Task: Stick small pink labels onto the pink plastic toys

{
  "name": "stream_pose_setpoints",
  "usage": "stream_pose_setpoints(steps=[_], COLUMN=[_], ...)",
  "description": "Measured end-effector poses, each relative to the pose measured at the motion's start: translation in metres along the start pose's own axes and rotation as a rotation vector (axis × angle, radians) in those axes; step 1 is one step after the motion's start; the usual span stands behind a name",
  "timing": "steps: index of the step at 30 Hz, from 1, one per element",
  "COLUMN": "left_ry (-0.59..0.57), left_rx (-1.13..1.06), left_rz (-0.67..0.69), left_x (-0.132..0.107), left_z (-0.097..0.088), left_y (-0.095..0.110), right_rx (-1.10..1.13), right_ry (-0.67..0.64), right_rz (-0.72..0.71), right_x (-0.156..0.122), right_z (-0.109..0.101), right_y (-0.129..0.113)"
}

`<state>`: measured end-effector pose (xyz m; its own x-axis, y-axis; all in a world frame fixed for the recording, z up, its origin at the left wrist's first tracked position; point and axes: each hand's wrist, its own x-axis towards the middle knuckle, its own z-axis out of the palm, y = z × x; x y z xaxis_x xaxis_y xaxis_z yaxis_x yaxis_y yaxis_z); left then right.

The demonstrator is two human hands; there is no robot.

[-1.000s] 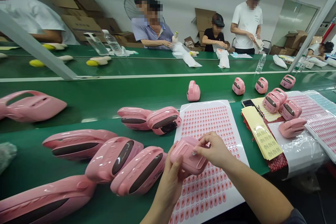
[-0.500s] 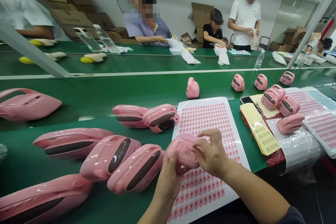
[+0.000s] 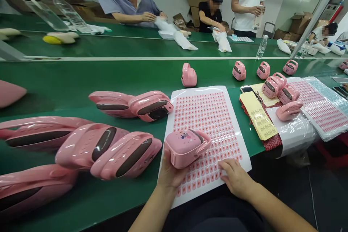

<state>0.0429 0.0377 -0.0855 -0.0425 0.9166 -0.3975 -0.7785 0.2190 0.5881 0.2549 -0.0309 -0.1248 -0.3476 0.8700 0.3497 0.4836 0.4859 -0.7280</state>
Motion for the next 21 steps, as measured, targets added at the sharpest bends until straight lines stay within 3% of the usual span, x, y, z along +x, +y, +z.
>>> stream_pose_setpoints(steps=[8, 12, 17, 21], left_ry=[0.038, 0.065, -0.012, -0.201], left_rx=[-0.014, -0.073, -0.199, -0.262], left_rz=[0.043, 0.023, -0.015, -0.05], left_x=[-0.002, -0.004, -0.008, -0.017], left_z=[0.006, 0.011, 0.013, 0.016], left_y=[0.0, 0.002, 0.0, -0.007], right_rx=[0.001, 0.147, 0.567, 0.85], right_ry=[0.142, 0.259, 0.388, 0.613], right_rz=[-0.054, 0.111, 0.406, 0.364], right_x=[-0.012, -0.01, 0.034, 0.082], right_z=[0.028, 0.028, 0.005, 0.003], right_y=[0.011, 0.0, -0.041, -0.075])
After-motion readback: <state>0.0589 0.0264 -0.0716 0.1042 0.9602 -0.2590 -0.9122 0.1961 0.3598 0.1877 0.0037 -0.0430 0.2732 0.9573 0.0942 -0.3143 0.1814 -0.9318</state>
